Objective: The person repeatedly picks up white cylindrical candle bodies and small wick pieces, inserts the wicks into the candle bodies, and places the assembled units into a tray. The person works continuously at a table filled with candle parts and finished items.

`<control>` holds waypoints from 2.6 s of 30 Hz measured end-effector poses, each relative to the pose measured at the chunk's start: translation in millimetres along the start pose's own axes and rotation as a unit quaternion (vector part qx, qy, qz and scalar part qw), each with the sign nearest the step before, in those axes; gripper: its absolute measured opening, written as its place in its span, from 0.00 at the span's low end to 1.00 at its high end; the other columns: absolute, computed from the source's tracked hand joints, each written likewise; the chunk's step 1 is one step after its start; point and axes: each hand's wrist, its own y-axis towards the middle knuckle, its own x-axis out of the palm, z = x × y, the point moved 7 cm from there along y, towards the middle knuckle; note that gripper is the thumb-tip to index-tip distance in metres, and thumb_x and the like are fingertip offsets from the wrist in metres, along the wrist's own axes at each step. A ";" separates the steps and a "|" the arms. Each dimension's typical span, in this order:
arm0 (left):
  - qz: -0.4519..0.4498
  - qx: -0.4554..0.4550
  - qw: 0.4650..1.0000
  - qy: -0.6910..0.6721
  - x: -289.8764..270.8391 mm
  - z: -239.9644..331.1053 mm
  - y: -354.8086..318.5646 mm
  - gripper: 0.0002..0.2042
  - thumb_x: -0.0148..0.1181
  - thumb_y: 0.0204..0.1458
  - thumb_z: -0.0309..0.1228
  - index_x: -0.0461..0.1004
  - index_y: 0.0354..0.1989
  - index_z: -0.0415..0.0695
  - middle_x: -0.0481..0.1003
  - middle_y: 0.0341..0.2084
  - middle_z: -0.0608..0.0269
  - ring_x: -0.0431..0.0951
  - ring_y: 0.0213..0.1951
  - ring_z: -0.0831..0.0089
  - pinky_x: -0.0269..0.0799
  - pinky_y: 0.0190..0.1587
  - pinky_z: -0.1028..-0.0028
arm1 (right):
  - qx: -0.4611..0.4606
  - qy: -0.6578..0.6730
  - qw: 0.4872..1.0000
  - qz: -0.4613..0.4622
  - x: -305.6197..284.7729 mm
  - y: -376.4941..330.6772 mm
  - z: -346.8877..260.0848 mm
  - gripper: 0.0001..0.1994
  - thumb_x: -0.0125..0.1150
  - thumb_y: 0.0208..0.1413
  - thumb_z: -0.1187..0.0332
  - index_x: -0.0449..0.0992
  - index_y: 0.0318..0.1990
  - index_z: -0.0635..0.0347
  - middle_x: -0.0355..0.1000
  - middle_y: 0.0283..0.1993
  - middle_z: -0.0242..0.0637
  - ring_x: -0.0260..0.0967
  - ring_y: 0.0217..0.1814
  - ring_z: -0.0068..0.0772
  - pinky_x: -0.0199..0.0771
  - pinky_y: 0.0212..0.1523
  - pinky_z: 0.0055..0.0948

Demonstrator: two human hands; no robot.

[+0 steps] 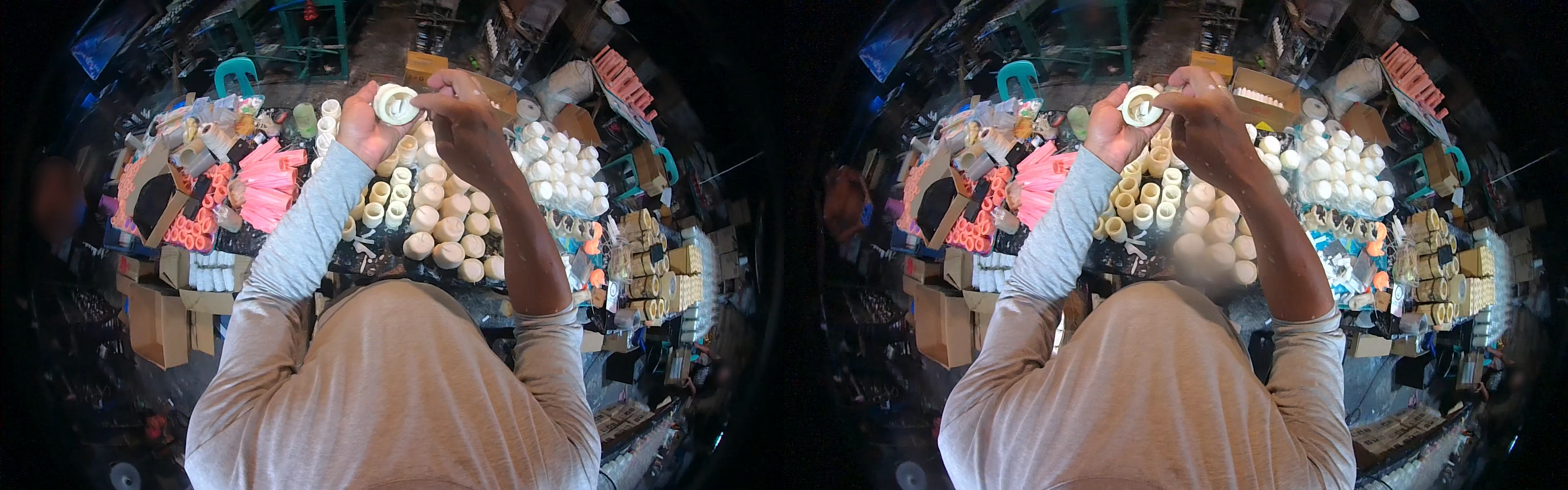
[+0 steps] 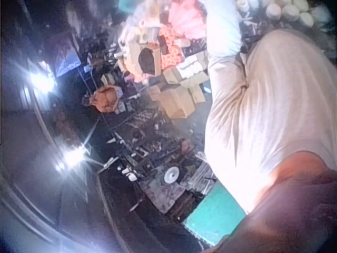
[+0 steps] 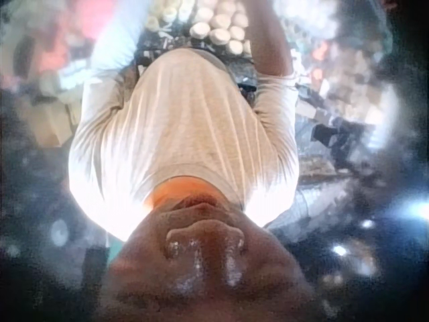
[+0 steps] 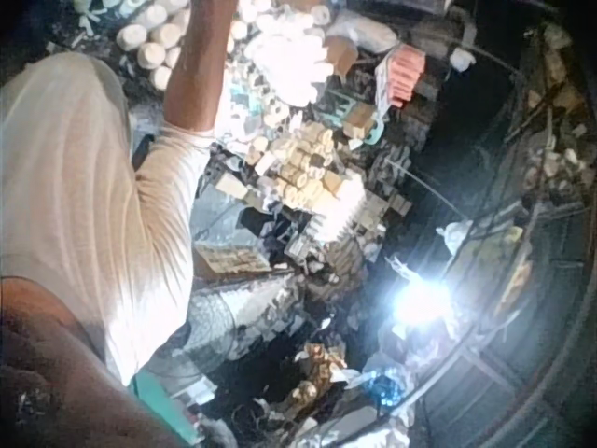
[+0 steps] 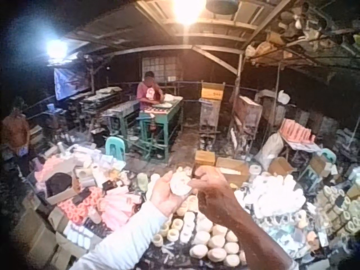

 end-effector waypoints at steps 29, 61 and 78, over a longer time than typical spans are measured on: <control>0.158 -0.103 0.982 0.031 -153.6 -81.0 -26.2 0.24 0.34 0.75 0.45 0.67 0.62 0.38 0.77 0.53 0.50 0.79 0.55 0.55 0.75 0.59 0.46 | 0.261 0.039 0.944 -0.199 83.7 -90.2 65.2 0.13 0.60 0.55 0.72 0.82 0.47 0.66 0.78 0.34 0.59 0.79 0.34 0.57 0.76 0.36 0.46; 0.267 -0.207 0.900 0.274 -268.6 19.1 -104.2 0.16 0.56 0.69 0.40 0.71 0.57 0.42 0.73 0.45 0.62 0.80 0.46 0.69 0.80 0.40 0.71 | 0.366 -0.068 0.875 -0.308 317.9 -141.6 214.4 0.09 0.58 0.54 0.71 0.81 0.37 0.66 0.80 0.35 0.56 0.80 0.38 0.61 0.78 0.44 0.52; 0.136 -0.175 0.575 0.788 -341.6 -33.0 -203.7 0.17 0.65 0.56 0.31 0.75 0.50 0.35 0.78 0.39 0.44 0.79 0.41 0.47 0.75 0.47 0.57 | 0.223 -0.009 0.834 -0.505 323.1 -299.6 57.7 0.18 0.59 0.58 0.69 0.74 0.57 0.61 0.79 0.32 0.49 0.80 0.32 0.52 0.81 0.33 0.50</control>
